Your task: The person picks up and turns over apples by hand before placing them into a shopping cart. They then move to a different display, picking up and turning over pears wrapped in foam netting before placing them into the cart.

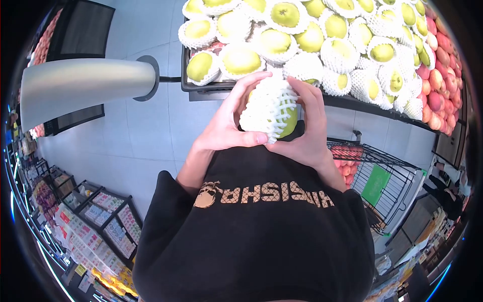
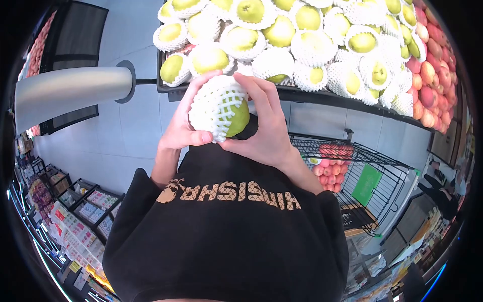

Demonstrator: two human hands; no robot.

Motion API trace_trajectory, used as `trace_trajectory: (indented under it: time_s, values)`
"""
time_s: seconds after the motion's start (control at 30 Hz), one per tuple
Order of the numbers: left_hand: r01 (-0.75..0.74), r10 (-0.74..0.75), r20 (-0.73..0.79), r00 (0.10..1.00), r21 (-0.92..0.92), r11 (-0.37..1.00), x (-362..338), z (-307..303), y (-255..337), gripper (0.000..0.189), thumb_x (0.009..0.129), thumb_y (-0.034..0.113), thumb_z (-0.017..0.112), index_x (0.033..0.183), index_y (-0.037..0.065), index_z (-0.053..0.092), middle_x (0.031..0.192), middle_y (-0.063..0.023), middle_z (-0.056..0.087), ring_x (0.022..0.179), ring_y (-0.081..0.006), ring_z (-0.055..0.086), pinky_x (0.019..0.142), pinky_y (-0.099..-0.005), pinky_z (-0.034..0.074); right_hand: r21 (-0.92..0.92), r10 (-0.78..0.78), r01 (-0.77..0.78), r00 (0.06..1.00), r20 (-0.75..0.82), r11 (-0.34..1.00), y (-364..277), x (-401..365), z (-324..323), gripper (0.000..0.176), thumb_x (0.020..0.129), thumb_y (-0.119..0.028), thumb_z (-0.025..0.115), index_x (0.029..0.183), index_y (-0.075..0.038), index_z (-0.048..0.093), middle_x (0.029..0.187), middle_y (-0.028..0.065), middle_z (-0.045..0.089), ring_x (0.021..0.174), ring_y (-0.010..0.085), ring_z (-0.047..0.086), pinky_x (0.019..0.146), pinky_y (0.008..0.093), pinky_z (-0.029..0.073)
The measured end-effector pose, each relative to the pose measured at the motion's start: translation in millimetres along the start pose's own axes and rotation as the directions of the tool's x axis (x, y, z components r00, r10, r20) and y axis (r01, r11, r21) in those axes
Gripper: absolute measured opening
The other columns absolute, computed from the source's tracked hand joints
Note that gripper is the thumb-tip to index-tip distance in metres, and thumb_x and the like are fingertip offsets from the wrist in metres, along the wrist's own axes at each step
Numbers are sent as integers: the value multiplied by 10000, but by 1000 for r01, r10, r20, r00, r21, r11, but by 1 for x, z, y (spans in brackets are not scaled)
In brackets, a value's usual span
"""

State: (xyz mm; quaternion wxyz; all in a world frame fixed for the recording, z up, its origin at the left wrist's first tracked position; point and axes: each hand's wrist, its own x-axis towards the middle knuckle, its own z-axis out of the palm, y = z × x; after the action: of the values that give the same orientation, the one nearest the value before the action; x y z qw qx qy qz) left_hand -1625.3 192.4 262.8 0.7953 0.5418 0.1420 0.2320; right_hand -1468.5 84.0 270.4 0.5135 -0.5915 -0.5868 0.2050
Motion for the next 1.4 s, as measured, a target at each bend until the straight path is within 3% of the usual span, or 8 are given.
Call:
trace_trajectory:
  time_s: [0.23, 0.4, 0.57, 0.77, 0.93, 1.0, 1.13, 1.4]
  values:
    - [88, -86, 31, 996, -70, 994, -6, -11, -8, 822, 734, 273, 706, 1411, 47, 299, 1324, -133, 439, 1244, -229, 419, 1050, -371, 328, 253, 249, -225, 966, -69, 941, 7, -25, 36, 1022, 552, -199, 882, 1385, -20, 318, 1277, 128, 410, 1172, 239, 454, 923, 351, 429]
    - [251, -251, 16, 968, -42, 967, -14, -18, -24, 735, 789, 304, 685, 1384, 47, 337, 1296, -111, 465, 1213, -217, 442, 1021, -365, 359, 691, 524, -398, 851, 32, 604, 10, -50, 63, 1060, 559, -179, 894, 1399, -12, 269, 1315, 102, 365, 1256, 214, 394, 1027, 354, 364]
    - [398, -386, 168, 907, -46, 916, -18, -24, -48, 750, 753, 113, 754, 1371, 54, 334, 1267, -74, 492, 1174, -160, 480, 983, -322, 391, 605, 647, -504, 762, -25, 616, 14, -81, 68, 963, 571, -130, 880, 1350, -15, 326, 1276, 93, 404, 1230, 210, 433, 1018, 340, 383]
    - [501, -512, 355, 782, 128, 856, -9, 6, -62, 826, 732, 137, 785, 1405, 65, 310, 1270, -80, 501, 1192, -182, 476, 1013, -332, 370, 665, 693, -413, 686, -223, 623, 16, -134, 70, 937, 571, -85, 860, 1342, -13, 332, 1287, 105, 392, 1229, 204, 436, 999, 345, 419]
    - [504, -586, 550, 595, 314, 805, -6, 42, -100, 815, 742, 194, 776, 1414, 72, 332, 1353, -133, 424, 1270, -227, 409, 1049, -363, 338, 627, 727, -392, 507, -464, 673, -1, -187, 66, 920, 568, -84, 855, 1329, -11, 343, 1259, 104, 388, 1203, 214, 447, 988, 358, 433]
    - [376, -527, 657, 539, 373, 849, -3, 66, -125, 738, 766, 250, 756, 1382, 56, 399, 1376, -150, 380, 1285, -264, 393, 1066, -381, 316, 596, 729, -420, 408, -550, 685, -8, -217, 63, 928, 565, -106, 875, 1322, -10, 346, 1245, 102, 389, 1198, 215, 445, 988, 363, 434]
    - [328, -536, 733, 419, 428, 842, -20, 136, -169, 622, 819, 317, 712, 1327, 38, 485, 1339, -145, 376, 1263, -281, 396, 1071, -395, 312, 687, 715, -200, 160, -680, 698, -13, -283, 61, 922, 599, -193, 894, 1304, 16, 338, 1243, 121, 405, 1187, 202, 449, 980, 352, 431]
    - [112, -599, 607, 523, 648, 754, -81, 272, -302, 378, 901, 262, 597, 1186, 17, 554, 1207, -167, 457, 1159, -254, 438, 960, -358, 393, 804, 766, -56, -274, -582, 591, 55, -427, 29, 748, 738, -318, 794, 1254, 57, 402, 1178, 150, 528, 1088, 200, 534, 931, 306, 437]
